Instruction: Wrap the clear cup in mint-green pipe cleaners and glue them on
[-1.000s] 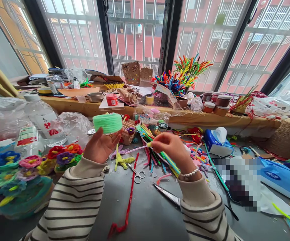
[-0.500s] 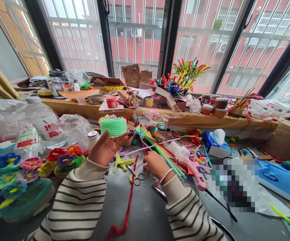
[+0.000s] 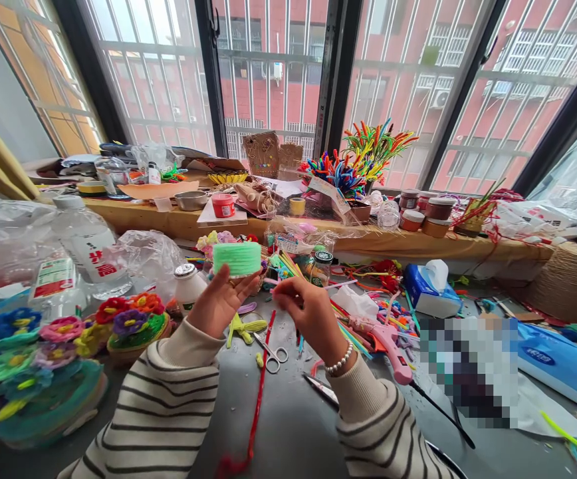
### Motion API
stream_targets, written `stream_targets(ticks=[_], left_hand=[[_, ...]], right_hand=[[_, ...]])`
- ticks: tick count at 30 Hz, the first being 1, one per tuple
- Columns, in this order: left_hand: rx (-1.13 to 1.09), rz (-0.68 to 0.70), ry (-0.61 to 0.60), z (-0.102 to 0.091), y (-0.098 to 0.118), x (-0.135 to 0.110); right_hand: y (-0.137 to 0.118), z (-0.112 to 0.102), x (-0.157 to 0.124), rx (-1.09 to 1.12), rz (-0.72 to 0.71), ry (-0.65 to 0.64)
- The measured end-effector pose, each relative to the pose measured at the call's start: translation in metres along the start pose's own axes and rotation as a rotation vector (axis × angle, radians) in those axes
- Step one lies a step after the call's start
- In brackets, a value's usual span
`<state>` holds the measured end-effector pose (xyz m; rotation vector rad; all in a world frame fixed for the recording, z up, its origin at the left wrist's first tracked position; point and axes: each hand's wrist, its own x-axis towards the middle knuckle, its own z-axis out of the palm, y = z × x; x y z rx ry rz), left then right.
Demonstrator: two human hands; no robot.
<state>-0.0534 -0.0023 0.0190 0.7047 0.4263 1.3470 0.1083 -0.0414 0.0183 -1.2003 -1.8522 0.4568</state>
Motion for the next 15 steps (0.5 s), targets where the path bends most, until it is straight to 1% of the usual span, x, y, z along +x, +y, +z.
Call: stream_targets(ticks=[3, 5, 8, 10, 15], left_hand=[[0.018, -0.026, -0.065, 0.004, -0.012, -0.003], [0.023, -0.039, -0.106, 0.007, -0.017, -0.005], [0.031, -0.056, -0.117, 0.010, -0.020, -0.006], [0.031, -0.057, -0.110, 0.011, -0.019, -0.007], [0.065, -0.047, -0.106, 0.011, -0.019, -0.007]], right_hand=[[-0.014, -0.001, -0.002, 0.135, -0.026, 0.086], [-0.019, -0.001, -0.003, 0.212, -0.017, 0.150], [-0.020, 0.000, -0.003, 0.313, 0.011, 0.218], [-0.021, -0.001, -0.003, 0.323, 0.021, 0.219], [-0.025, -0.001, -0.003, 0.221, 0.035, 0.213]])
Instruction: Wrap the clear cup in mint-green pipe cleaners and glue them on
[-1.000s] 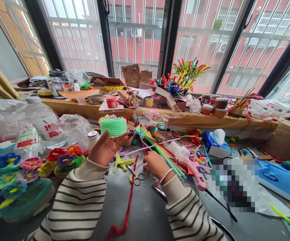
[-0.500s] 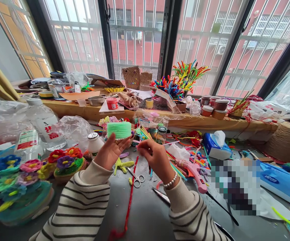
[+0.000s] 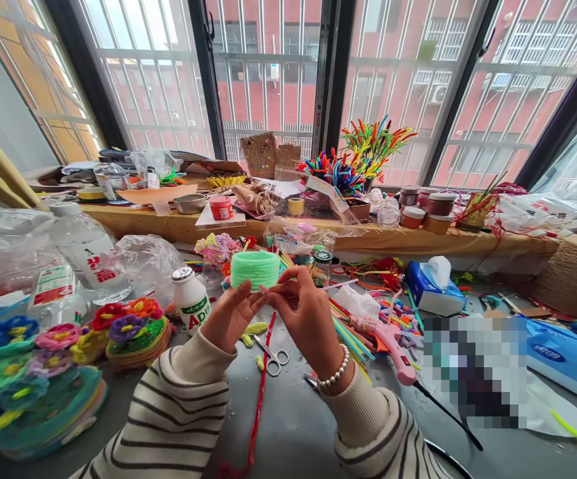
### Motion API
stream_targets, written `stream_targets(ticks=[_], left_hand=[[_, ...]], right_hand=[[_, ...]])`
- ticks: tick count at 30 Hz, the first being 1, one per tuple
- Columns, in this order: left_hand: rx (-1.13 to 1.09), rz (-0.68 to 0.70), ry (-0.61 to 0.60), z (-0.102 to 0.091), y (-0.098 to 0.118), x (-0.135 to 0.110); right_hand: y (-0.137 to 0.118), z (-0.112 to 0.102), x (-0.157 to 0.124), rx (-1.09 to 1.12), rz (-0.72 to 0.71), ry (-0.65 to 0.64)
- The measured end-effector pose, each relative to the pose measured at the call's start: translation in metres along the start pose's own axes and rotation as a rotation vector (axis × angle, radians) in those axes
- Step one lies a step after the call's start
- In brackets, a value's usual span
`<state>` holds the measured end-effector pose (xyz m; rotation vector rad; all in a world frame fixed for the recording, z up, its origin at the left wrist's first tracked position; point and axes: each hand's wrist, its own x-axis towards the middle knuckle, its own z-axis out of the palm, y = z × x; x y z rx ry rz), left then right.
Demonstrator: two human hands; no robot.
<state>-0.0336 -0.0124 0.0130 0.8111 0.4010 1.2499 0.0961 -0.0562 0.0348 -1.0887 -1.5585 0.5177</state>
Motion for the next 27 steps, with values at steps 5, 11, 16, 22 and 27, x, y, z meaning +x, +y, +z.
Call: stream_targets(ticks=[5, 11, 16, 22, 27], left_hand=[[0.033, 0.006, -0.006, 0.000, -0.001, -0.001], [0.005, 0.034, -0.001, 0.001, 0.002, -0.001], [-0.109, 0.082, 0.128, -0.005, 0.020, 0.000], [-0.166, 0.135, 0.000, -0.010, 0.036, -0.004], [-0.142, -0.037, -0.058, -0.010, 0.032, -0.004]], right_hand=[[-0.001, 0.003, -0.001, -0.009, 0.002, -0.016], [0.001, -0.006, 0.002, -0.079, -0.005, -0.135], [0.019, -0.017, 0.006, -0.376, 0.033, -0.528], [0.052, 0.001, -0.001, -0.602, 0.118, -0.628], [0.046, -0.007, 0.004, -0.518, 0.119, -0.534]])
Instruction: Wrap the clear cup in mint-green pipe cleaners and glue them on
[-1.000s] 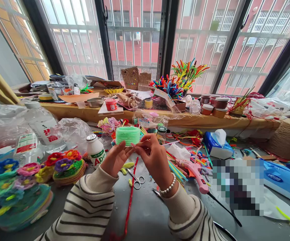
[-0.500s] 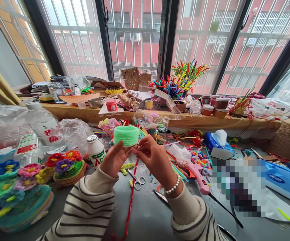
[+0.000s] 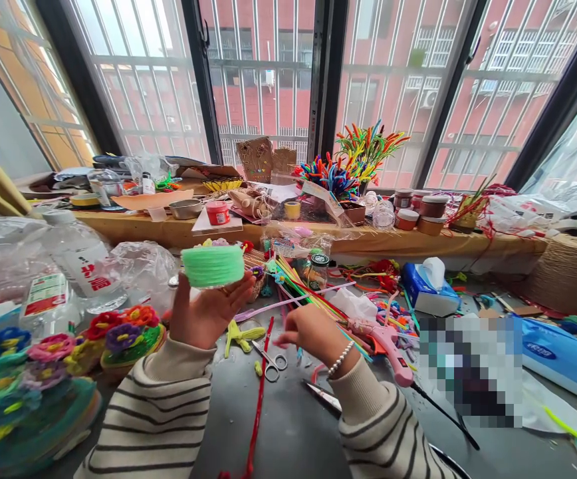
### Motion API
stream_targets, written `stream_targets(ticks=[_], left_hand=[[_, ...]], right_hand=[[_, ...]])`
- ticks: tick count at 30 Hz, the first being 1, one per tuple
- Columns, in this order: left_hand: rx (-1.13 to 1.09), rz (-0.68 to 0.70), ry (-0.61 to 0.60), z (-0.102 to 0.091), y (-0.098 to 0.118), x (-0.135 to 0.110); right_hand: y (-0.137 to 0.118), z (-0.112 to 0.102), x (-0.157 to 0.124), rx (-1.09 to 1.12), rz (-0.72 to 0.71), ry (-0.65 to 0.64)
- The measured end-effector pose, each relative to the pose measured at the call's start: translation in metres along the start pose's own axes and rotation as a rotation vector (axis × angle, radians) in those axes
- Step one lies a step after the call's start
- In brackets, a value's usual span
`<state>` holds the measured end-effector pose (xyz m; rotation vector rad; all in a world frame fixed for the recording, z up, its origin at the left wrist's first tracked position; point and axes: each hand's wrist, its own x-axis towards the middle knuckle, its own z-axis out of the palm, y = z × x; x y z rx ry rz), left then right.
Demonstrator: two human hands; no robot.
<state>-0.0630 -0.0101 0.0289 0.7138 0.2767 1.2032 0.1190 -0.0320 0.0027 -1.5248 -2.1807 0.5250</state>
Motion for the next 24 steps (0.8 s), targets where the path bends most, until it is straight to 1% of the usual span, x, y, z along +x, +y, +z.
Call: stream_targets(ticks=[3, 5, 8, 10, 12, 14, 17, 20, 24], left_hand=[[0.004, -0.082, -0.063, 0.002, -0.007, 0.001], [-0.012, -0.100, -0.077, 0.004, -0.013, 0.001], [-0.056, -0.097, -0.076, 0.006, -0.023, 0.001], [-0.087, -0.105, -0.086, 0.006, -0.030, 0.000], [-0.108, -0.110, -0.075, 0.007, -0.037, -0.001], [-0.137, -0.129, -0.099, 0.009, -0.044, -0.003], [-0.176, -0.122, -0.149, 0.010, -0.050, -0.005], [-0.191, -0.115, -0.174, 0.009, -0.051, -0.006], [-0.183, -0.095, -0.145, 0.007, -0.048, -0.005]], right_hand=[[-0.009, -0.016, -0.003, 0.123, -0.027, 0.149], [-0.014, -0.022, -0.005, 0.186, -0.052, 0.254], [-0.017, -0.022, -0.006, 0.228, -0.078, 0.383], [-0.015, -0.019, -0.005, 0.235, -0.082, 0.438], [-0.013, -0.016, -0.003, 0.235, -0.082, 0.463], [-0.012, -0.013, -0.002, 0.227, -0.078, 0.477], [-0.011, -0.010, -0.001, 0.211, -0.071, 0.498], [-0.011, -0.011, -0.002, 0.209, -0.072, 0.500], [-0.008, -0.012, -0.002, 0.202, -0.064, 0.508]])
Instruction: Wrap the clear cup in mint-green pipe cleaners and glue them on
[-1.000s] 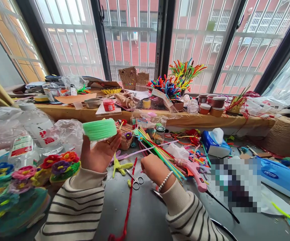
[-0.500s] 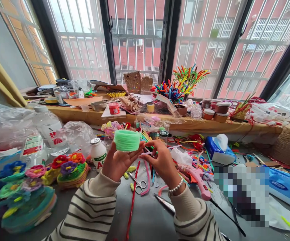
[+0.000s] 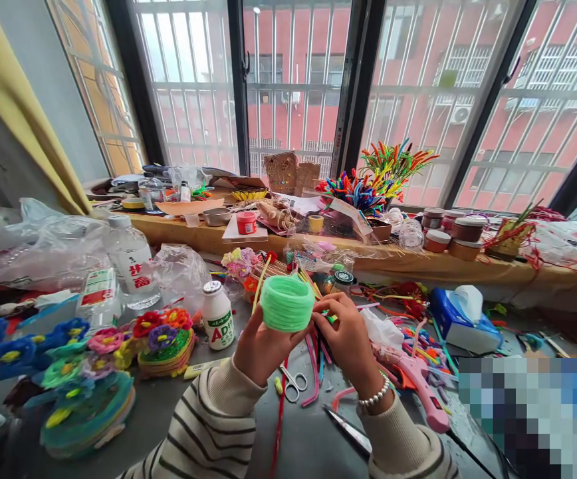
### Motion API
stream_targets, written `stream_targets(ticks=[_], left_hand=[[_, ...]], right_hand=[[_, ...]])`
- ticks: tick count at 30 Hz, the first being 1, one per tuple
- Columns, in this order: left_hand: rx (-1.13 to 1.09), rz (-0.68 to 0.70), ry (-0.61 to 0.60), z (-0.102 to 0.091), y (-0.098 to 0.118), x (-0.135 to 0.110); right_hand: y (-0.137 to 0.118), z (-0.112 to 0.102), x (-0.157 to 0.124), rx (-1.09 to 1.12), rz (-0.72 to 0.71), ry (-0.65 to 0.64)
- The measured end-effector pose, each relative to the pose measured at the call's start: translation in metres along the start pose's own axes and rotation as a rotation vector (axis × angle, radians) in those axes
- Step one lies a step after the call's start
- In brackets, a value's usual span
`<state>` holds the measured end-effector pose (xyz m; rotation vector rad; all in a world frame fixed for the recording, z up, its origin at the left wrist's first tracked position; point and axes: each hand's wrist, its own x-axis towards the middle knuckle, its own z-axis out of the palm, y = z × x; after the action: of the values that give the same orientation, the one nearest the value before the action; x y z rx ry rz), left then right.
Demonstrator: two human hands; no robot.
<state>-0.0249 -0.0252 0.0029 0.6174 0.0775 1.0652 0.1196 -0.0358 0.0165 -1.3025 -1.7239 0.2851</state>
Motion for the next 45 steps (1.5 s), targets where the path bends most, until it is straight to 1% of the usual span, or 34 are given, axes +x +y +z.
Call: stream_targets(ticks=[3, 6, 8, 11, 14, 17, 20, 24, 26, 30, 34, 38, 40, 42, 44, 45], left_hand=[[0.003, -0.007, 0.003, -0.001, 0.000, 0.000], [0.029, -0.020, -0.038, 0.000, -0.005, -0.001], [0.053, -0.034, -0.072, 0.001, -0.009, -0.002], [0.098, -0.066, -0.113, 0.002, -0.012, -0.004], [0.126, -0.061, -0.110, 0.002, -0.011, -0.005], [0.106, -0.053, -0.074, 0.001, -0.005, -0.006], [0.070, -0.064, -0.033, -0.001, 0.007, -0.005], [-0.001, 0.002, 0.032, -0.002, 0.025, -0.004], [-0.020, 0.030, 0.009, -0.002, 0.033, -0.005], [-0.059, 0.038, -0.032, -0.004, 0.041, -0.007], [-0.030, 0.086, 0.027, -0.004, 0.043, -0.007], [-0.035, 0.163, 0.052, -0.002, 0.046, -0.006], [-0.063, 0.173, 0.057, -0.003, 0.048, -0.006], [-0.098, 0.160, 0.066, -0.004, 0.050, -0.006], [-0.123, 0.144, 0.073, -0.006, 0.051, -0.006], [-0.128, 0.139, 0.075, -0.007, 0.051, -0.005]], right_hand=[[0.004, 0.000, 0.001, -0.016, 0.006, -0.005], [0.010, -0.004, 0.002, -0.043, 0.022, 0.014], [0.014, -0.008, 0.003, -0.069, 0.049, 0.051], [0.020, -0.018, 0.004, -0.106, 0.125, 0.137], [0.024, -0.027, 0.004, -0.113, 0.213, 0.206], [0.030, -0.035, 0.004, -0.070, 0.275, 0.241], [0.035, -0.045, 0.004, -0.014, 0.325, 0.307], [0.038, -0.058, 0.006, 0.077, 0.366, 0.402], [0.037, -0.061, 0.007, 0.168, 0.366, 0.409], [0.029, -0.060, 0.007, 0.391, 0.380, 0.349], [0.021, -0.065, 0.006, 0.556, 0.407, 0.270], [0.013, -0.073, 0.003, 0.641, 0.398, 0.251], [0.006, -0.073, 0.002, 0.626, 0.359, 0.219], [0.000, -0.066, 0.002, 0.531, 0.280, 0.138], [-0.006, -0.052, 0.001, 0.397, 0.200, 0.020], [-0.008, -0.043, 0.000, 0.357, 0.185, -0.033]])
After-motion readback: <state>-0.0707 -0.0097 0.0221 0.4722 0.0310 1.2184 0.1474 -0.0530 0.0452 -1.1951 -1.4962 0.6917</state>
